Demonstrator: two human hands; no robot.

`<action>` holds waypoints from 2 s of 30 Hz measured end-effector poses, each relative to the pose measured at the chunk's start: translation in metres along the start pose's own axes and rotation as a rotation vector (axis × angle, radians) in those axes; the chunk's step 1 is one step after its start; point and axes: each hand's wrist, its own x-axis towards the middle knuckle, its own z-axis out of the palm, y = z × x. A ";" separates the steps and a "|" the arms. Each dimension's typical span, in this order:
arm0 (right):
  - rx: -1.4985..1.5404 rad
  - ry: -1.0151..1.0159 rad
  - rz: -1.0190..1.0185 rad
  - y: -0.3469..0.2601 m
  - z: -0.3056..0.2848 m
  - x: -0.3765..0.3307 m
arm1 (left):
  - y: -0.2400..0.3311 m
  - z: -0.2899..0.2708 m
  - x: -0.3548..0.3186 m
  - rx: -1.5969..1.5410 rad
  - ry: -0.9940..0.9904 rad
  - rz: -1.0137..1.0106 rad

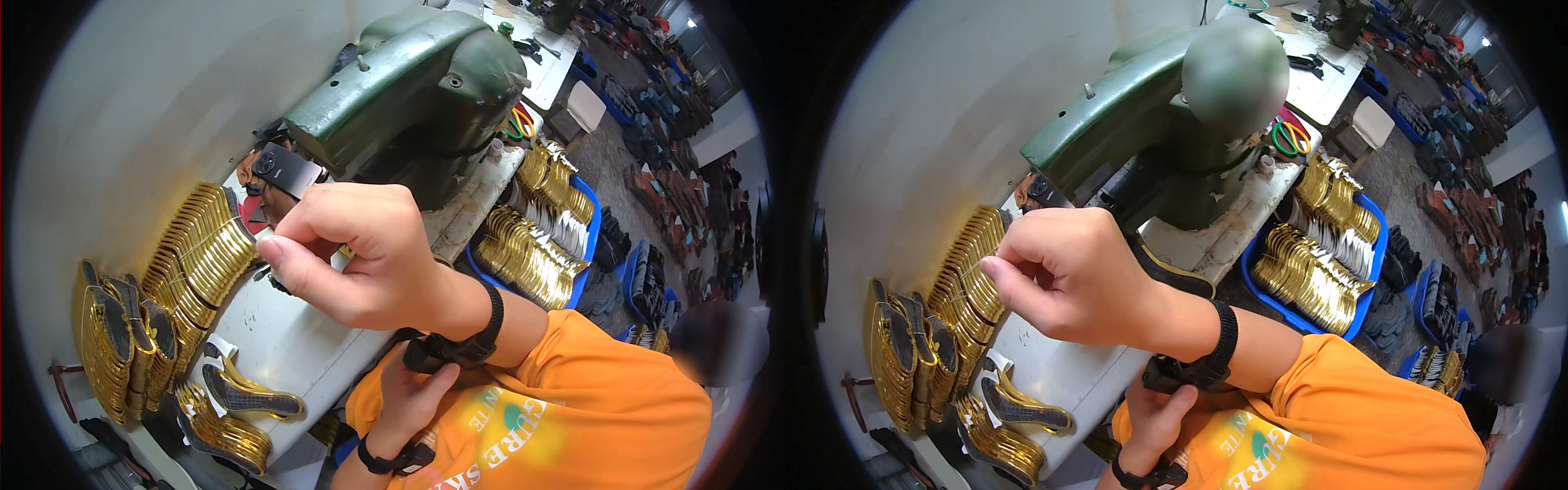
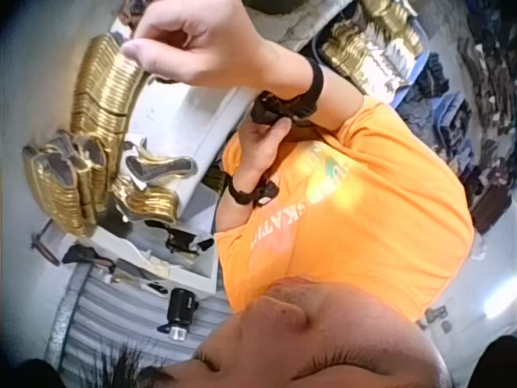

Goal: Stitch around the perimeter of shoe insoles using an industrial sewing machine.

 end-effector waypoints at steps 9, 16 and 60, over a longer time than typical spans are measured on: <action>-0.704 -0.286 -0.523 -0.006 -0.007 -0.018 | 0.003 -0.001 -0.007 -0.100 0.101 0.057; 0.132 -0.138 0.208 -0.013 0.002 -0.023 | 0.012 -0.008 -0.005 0.071 -0.061 0.048; 0.144 -1.204 0.722 0.011 0.016 -0.116 | 0.028 -0.176 -0.018 -0.052 1.085 0.566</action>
